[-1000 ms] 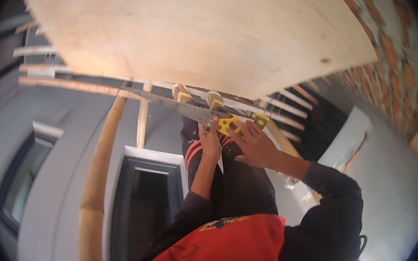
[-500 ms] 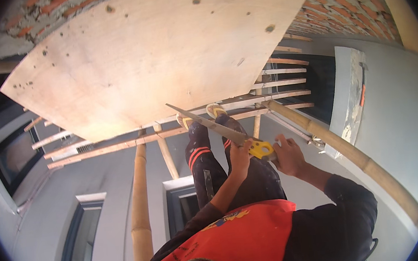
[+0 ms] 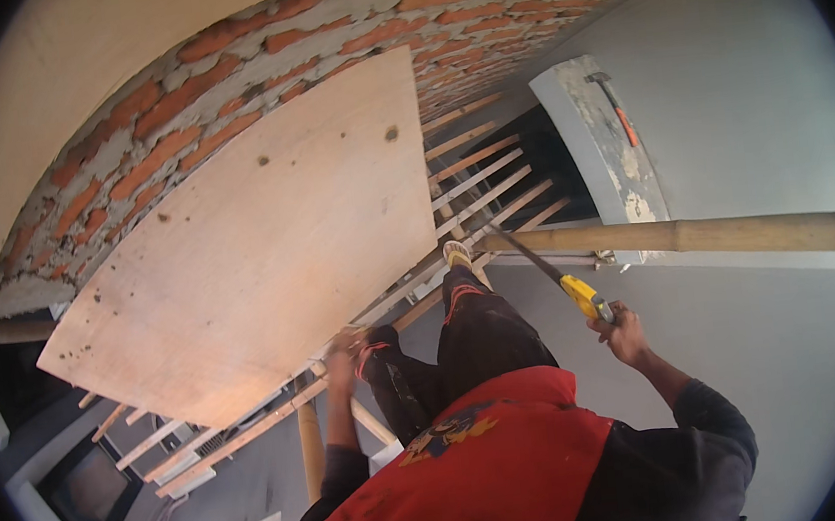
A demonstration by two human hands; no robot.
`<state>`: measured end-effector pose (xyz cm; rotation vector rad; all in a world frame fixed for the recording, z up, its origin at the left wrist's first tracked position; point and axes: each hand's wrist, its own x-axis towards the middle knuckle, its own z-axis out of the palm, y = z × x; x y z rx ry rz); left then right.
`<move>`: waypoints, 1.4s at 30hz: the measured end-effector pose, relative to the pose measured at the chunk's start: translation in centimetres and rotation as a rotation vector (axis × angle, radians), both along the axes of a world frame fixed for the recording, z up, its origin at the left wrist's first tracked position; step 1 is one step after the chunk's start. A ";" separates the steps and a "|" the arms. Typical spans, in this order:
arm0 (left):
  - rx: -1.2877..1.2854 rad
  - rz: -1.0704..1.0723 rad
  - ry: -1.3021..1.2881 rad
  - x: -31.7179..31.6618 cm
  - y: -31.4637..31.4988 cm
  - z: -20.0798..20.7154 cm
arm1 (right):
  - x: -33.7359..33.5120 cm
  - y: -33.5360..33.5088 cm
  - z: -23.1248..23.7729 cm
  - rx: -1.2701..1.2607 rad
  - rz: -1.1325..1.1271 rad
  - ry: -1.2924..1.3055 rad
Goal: The person secures bamboo poles on a wall using wire, then positions a large plywood sheet onto a wooden scaffold frame. They adjust the sheet's placement and use a hand saw to cut the plywood to fit the structure.
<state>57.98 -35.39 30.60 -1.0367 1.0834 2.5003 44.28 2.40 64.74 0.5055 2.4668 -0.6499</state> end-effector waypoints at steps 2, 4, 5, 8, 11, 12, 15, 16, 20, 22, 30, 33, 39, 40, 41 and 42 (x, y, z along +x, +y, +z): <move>-0.096 0.113 -0.279 0.0 -5.2 2.0 | 0.5 1.8 -1.2 -0.160 -0.311 0.085; -0.212 0.209 -0.312 0.8 -8.6 1.0 | -1.3 -0.4 -1.2 -0.280 -0.447 0.199; -0.257 0.236 -0.327 0.3 -9.5 1.4 | -2.7 -1.3 -1.3 -0.377 -0.497 0.269; -0.357 0.271 -0.312 -2.9 -10.3 3.4 | -9.5 -1.9 -2.4 -0.567 -0.563 0.440; -0.383 0.268 -0.227 -6.3 -8.8 4.7 | -18.3 1.0 -3.9 -0.570 -0.576 0.500; -0.386 0.271 -0.219 -7.0 -7.7 5.1 | -21.3 3.9 -5.0 -0.481 -0.528 0.478; -0.371 0.341 -0.233 -9.9 -2.9 6.6 | -30.6 14.5 -12.1 0.107 -0.120 0.608; -0.357 0.390 -0.261 -9.4 -1.1 6.7 | -33.2 16.3 -13.3 0.275 -0.025 0.659; -0.281 0.449 -0.509 -7.2 5.3 6.1 | -40.1 16.7 -13.8 0.568 0.077 0.629; -0.243 0.420 -0.585 -7.9 8.7 7.6 | -43.3 20.3 -15.1 0.628 0.195 0.606; -0.331 0.321 -0.505 -21.4 14.0 14.3 | -48.2 27.9 -22.6 0.432 0.252 0.506; -0.431 0.264 -0.445 -26.6 14.3 16.3 | -49.0 31.9 -26.0 0.440 0.286 0.597; -0.446 0.332 -0.445 -31.9 16.8 17.7 | -49.5 34.6 -25.9 0.421 0.285 0.570; -0.442 0.352 -0.447 -32.5 17.6 18.0 | -49.4 34.7 -25.6 0.378 0.261 0.546; -0.445 0.343 -0.424 -33.0 18.7 18.3 | -49.5 34.9 -25.3 0.361 0.229 0.466; -0.402 0.363 -0.429 -33.9 19.5 18.3 | -49.5 35.7 -25.0 0.367 0.249 0.480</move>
